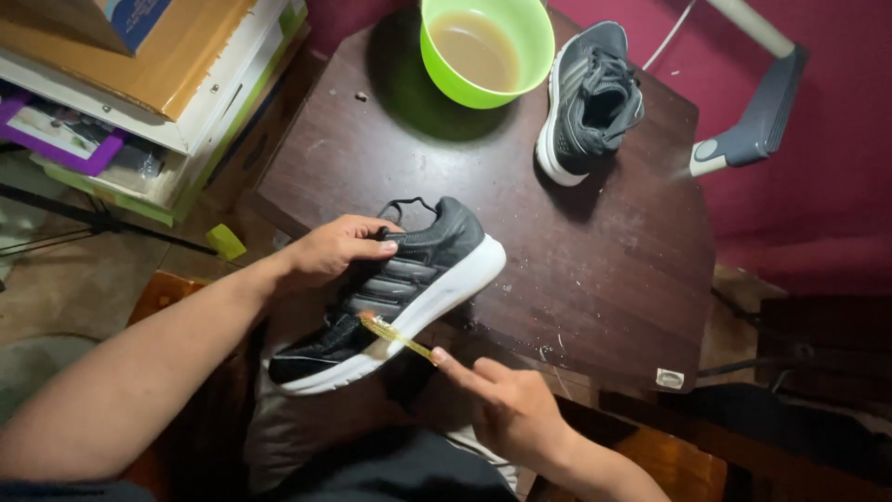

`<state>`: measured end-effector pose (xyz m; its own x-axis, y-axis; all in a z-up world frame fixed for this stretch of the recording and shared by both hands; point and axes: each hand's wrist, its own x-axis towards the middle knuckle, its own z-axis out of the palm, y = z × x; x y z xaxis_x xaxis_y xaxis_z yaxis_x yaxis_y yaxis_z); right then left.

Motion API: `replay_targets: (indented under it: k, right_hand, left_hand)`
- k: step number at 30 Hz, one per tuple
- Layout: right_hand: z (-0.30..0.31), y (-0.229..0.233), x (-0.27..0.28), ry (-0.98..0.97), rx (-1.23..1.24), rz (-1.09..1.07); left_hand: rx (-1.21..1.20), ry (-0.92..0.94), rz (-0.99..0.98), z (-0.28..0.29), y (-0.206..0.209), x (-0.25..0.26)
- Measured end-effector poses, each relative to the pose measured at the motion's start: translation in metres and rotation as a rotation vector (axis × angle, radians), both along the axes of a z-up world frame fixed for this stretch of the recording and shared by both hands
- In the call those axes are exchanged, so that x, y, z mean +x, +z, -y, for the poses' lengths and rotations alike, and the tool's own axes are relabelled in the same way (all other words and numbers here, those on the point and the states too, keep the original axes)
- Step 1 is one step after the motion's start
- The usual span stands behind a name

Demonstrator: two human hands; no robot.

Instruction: Cleaning the midsole of a black sneaker using a toothbrush and a bowl of cleaning solution.

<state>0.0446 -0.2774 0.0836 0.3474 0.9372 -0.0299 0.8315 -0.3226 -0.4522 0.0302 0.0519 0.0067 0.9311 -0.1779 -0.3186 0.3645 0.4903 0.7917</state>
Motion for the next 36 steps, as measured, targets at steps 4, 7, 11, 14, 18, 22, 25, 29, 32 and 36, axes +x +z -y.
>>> replay_targets:
  k: [4, 7, 11, 14, 18, 22, 25, 29, 32, 36]
  right_hand:
    - [-0.004, 0.011, 0.026, -0.333, 0.133, -0.049]
    - [-0.001, 0.005, 0.005, 0.043, 0.164, 0.11]
    - [-0.004, 0.024, 0.011, -0.297, 0.028, -0.117]
    - [-0.011, 0.021, -0.011, -0.261, -0.054, -0.081]
    - [-0.022, 0.045, 0.008, -0.53, 0.005, -0.151]
    - [-0.09, 0.096, -0.028, -1.248, -0.043, -1.168]
    - [-0.074, 0.091, -0.02, -0.958, -0.283, -0.788]
    - [-0.045, 0.053, -0.032, -0.464, -0.158, -0.259]
    - [-0.032, 0.049, -0.016, -0.157, -0.176, 0.077]
    - [-0.02, 0.031, -0.021, -0.053, -0.128, -0.038]
  left_hand:
    - [0.108, 0.035, -0.04, 0.006, 0.007, -0.001]
    - [0.07, 0.072, 0.111, 0.004, -0.01, 0.003]
    - [0.24, 0.101, 0.118, 0.007, 0.001, 0.0]
    - [0.172, 0.171, 0.104, 0.012, 0.002, -0.001]
    - [0.178, 0.212, 0.085, 0.02, 0.012, -0.004]
    - [0.031, 0.278, 0.092, 0.024, -0.003, -0.001]
    - [0.104, 0.251, 0.083, 0.028, 0.008, -0.004]
    - [0.102, 0.308, 0.048, 0.028, 0.003, -0.002]
    - [0.068, 0.292, 0.036, 0.028, 0.003, -0.003]
    - [0.047, 0.304, 0.046, 0.026, -0.004, 0.001]
